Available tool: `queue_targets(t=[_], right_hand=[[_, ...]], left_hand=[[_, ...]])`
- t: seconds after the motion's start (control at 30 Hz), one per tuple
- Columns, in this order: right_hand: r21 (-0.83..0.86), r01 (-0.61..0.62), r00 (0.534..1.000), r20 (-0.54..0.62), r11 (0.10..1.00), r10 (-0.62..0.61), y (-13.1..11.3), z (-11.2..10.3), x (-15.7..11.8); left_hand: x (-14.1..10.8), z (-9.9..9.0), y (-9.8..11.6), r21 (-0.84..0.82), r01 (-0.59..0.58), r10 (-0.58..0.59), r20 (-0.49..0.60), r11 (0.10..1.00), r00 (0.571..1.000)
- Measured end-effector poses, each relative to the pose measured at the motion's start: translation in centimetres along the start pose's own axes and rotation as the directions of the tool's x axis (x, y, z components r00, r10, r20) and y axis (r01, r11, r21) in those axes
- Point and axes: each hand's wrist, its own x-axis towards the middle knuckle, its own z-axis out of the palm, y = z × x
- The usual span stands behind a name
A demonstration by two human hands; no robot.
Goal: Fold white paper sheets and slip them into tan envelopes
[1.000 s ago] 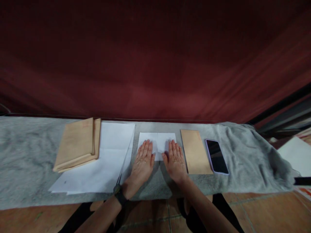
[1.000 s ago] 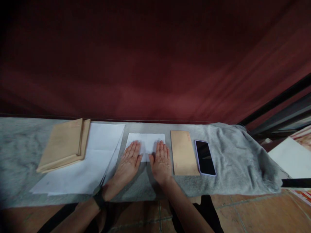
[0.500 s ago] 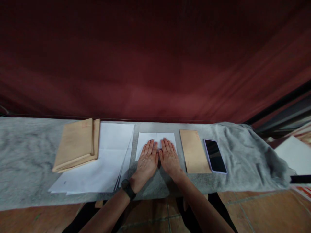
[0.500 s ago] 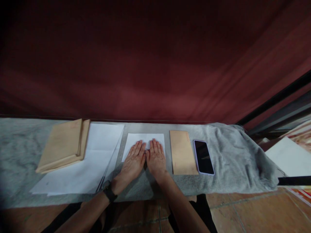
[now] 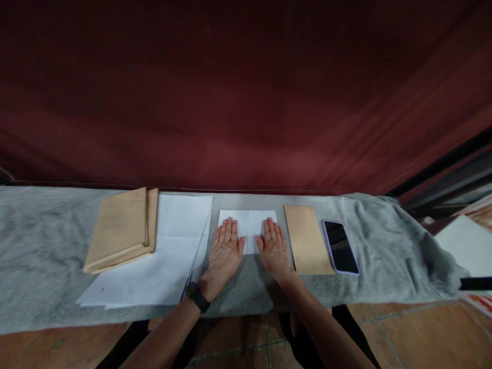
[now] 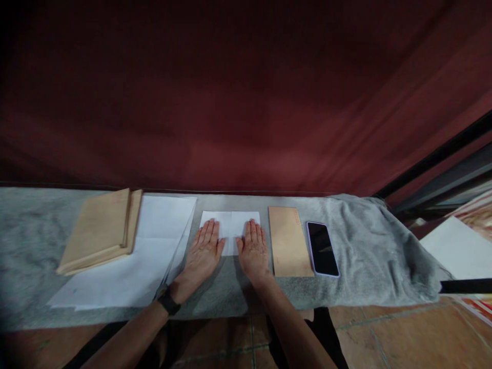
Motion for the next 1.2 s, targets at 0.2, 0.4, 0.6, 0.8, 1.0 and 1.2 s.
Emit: queue_targets(t=[0.2,0.4,0.6,0.8,1.0,1.2], right_hand=[[-0.02,-0.031,0.998,-0.046,0.999,0.03,0.5,0.1,-0.4],[-0.027,-0.051,0.998,-0.033,0.998,0.05,0.8,-0.2,-0.5],[-0.061,-0.055,0.998,0.009,0.997,0.056,1.0,-0.7,-0.6],[-0.059,-0.067,0.998,0.017,0.996,0.069,0.9,-1.0,-0.6],[-0.005,-0.039,0.999,-0.012,0.999,0.039,-0.1,-1.1,0.0],[0.088,0.017,0.999,0.045,0.996,-0.021,-1.9,-1.1,1.0]], left_hand=[[0.0,0.0,-0.4,0.008,0.035,-0.035,-0.023,0.999,0.999],[-0.2,0.2,-0.9,0.008,0.06,-0.059,-0.048,0.998,0.997],[-0.3,0.1,-1.1,0.0,0.058,-0.058,-0.053,0.998,0.997],[-0.1,-0.3,-1.0,0.029,0.089,-0.088,-0.022,0.996,0.996],[0.2,-0.7,0.0,-0.018,0.001,-0.002,-0.02,1.0,1.0],[0.8,-0.1,1.5,-0.1,-0.177,0.184,0.07,0.979,0.98]])
